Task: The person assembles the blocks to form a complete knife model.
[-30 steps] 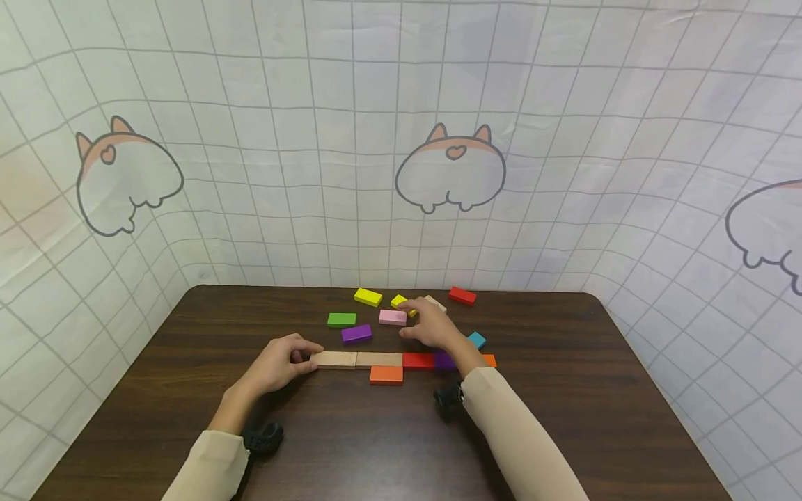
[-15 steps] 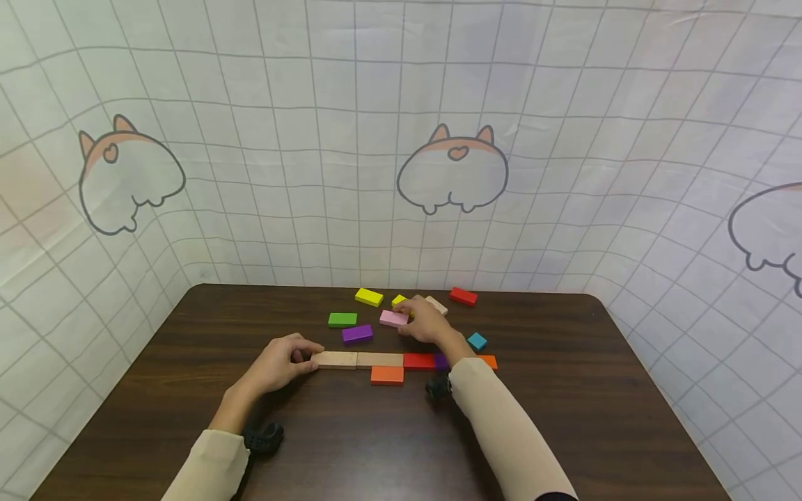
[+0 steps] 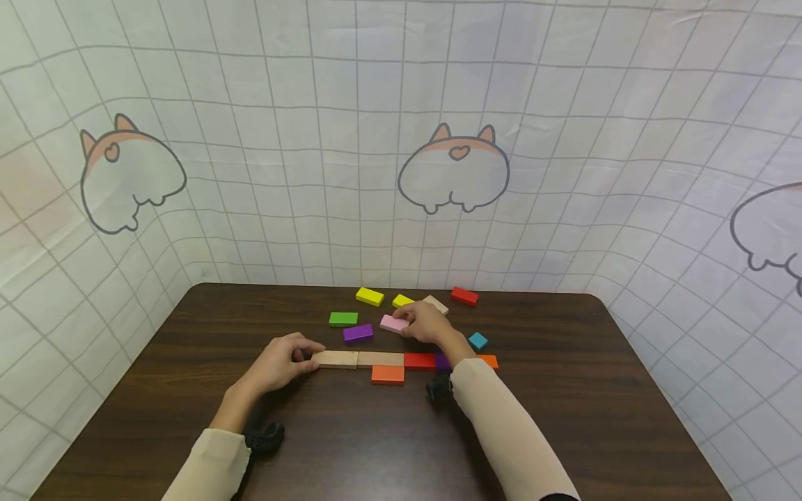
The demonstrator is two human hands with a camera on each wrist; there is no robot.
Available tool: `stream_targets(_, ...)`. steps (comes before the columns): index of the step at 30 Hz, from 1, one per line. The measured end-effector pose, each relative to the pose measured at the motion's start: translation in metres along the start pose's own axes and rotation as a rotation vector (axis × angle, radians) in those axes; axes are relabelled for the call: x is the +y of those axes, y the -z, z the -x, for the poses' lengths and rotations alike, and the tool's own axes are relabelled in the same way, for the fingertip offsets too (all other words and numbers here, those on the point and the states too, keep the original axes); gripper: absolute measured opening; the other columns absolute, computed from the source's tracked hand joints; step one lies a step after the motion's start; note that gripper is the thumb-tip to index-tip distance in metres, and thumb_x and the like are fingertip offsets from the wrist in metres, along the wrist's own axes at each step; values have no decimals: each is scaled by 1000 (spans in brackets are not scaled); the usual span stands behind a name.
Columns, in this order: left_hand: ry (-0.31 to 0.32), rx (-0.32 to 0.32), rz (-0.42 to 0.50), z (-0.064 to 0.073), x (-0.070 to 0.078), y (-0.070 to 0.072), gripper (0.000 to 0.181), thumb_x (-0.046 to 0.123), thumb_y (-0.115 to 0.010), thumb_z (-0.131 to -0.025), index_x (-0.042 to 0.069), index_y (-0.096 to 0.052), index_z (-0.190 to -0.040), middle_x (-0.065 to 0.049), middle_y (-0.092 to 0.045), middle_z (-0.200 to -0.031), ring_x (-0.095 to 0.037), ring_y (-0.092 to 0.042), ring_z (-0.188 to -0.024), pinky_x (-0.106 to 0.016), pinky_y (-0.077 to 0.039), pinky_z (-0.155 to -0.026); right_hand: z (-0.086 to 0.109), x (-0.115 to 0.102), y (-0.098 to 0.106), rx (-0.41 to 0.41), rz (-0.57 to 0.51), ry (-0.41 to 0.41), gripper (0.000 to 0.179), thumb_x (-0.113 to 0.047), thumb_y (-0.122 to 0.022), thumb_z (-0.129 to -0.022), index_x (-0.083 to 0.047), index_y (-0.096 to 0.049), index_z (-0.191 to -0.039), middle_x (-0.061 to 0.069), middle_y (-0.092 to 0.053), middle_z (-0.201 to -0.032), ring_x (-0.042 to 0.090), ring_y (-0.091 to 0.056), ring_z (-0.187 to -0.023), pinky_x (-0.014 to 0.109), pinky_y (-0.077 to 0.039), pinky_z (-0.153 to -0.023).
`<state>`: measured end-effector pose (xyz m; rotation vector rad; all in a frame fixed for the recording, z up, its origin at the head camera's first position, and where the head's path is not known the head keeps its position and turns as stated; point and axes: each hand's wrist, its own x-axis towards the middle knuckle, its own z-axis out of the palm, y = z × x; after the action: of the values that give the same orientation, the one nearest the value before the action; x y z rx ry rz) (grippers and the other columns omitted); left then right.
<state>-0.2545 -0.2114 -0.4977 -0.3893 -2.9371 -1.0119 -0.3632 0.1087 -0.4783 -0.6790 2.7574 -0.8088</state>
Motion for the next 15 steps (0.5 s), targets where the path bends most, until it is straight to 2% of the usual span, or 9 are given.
stream_targets(5, 2, -3, 2, 0, 1, 0, 24, 19, -80, -90, 20, -79, -114, 3, -68, -100, -9, -57, -77, -30, -49, -69, 7, 1, 5, -12, -10, 48, 34, -6, -76, -88, -10, -75, -122, 14, -69, -106, 23, -59, -92, 31, -50, -72)
stream_targets(8, 1, -4, 2, 0, 2, 0, 24, 19, -80, -90, 19, -79, -114, 3, -68, -101, -9, -57, -78, -30, -49, -70, 14, 2, 9, -15, -38, 66, 35, -6, -75, -89, -10, -74, -123, 13, -63, -105, 21, -58, -90, 28, -49, -69)
stream_targets(12, 0, -4, 0, 1, 3, 0, 24, 19, -79, -91, 19, -79, -115, 2, -69, -102, -10, -57, -77, -30, -49, -70, 28, 0, 17, -9, -66, 75, 35, -8, -74, -91, -13, -73, -126, 10, -56, -112, 22, -65, -97, 30, -54, -75)
stream_targets(15, 1, -2, -1, 1, 3, 0, 24, 19, -79, -91, 19, -79, -115, 2, -69, -102, -10, -56, -77, -31, -49, -69, 39, -2, 22, -18, -73, 80, 36, -8, -74, -92, -15, -73, -127, 10, -58, -116, 23, -69, -99, 33, -57, -80)
